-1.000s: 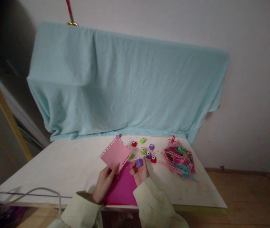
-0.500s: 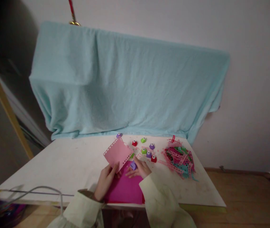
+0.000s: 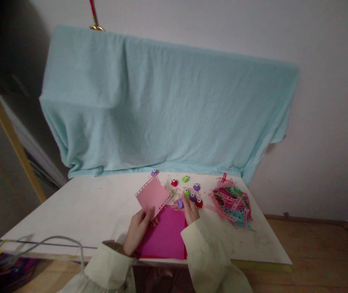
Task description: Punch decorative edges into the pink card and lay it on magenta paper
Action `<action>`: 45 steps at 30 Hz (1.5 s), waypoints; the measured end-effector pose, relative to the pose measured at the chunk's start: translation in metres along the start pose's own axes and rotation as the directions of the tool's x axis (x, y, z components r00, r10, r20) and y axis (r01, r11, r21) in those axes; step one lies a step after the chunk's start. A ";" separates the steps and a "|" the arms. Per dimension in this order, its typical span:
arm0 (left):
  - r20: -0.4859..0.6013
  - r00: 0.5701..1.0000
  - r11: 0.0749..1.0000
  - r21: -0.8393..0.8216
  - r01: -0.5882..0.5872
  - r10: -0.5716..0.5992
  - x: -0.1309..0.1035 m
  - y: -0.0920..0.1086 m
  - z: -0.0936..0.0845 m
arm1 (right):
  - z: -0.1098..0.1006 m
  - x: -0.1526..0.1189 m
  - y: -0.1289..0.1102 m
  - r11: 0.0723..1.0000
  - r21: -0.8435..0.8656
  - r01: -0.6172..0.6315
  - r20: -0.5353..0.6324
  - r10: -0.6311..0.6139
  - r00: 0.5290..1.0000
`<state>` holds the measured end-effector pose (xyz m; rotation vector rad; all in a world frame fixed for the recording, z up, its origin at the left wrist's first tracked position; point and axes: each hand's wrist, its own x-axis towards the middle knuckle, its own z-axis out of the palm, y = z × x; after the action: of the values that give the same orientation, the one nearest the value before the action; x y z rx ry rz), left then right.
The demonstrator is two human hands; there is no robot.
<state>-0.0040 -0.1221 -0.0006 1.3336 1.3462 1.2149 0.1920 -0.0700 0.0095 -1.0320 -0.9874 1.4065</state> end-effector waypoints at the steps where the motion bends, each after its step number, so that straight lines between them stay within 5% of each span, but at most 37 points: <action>1: -0.001 1.000 1.000 0.003 -0.002 0.002 0.000 0.000 0.000 | 0.003 -0.001 0.001 0.999 -0.015 -0.039 0.046 0.040 0.998; 5: -0.028 1.000 0.999 0.039 -0.008 0.009 0.000 0.002 -0.001 | 0.015 -0.005 0.008 0.985 -0.071 -0.160 0.162 0.170 0.972; 12: -0.012 1.000 1.000 0.017 -0.003 0.003 -0.002 0.007 0.000 | 0.007 0.002 0.012 0.999 -0.042 0.007 -0.048 -0.009 0.999; 24: -0.030 0.999 0.998 0.052 0.020 -0.018 0.000 0.001 -0.001 | 0.019 -0.011 0.012 0.994 -0.103 0.025 0.058 -0.019 0.998; 41: -0.013 1.000 0.998 0.063 0.001 0.000 0.000 -0.002 -0.001 | 0.017 -0.008 0.016 0.979 -0.159 0.128 0.018 -0.127 0.992; 45: -0.025 1.000 0.999 0.053 0.001 0.000 0.000 -0.003 -0.001 | 0.007 -0.002 0.014 0.881 -0.369 0.295 0.051 -0.298 0.953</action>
<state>-0.0054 -0.1221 -0.0033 1.3587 1.4056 1.2067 0.1813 -0.0728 -0.0015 -1.1014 -1.3815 0.9799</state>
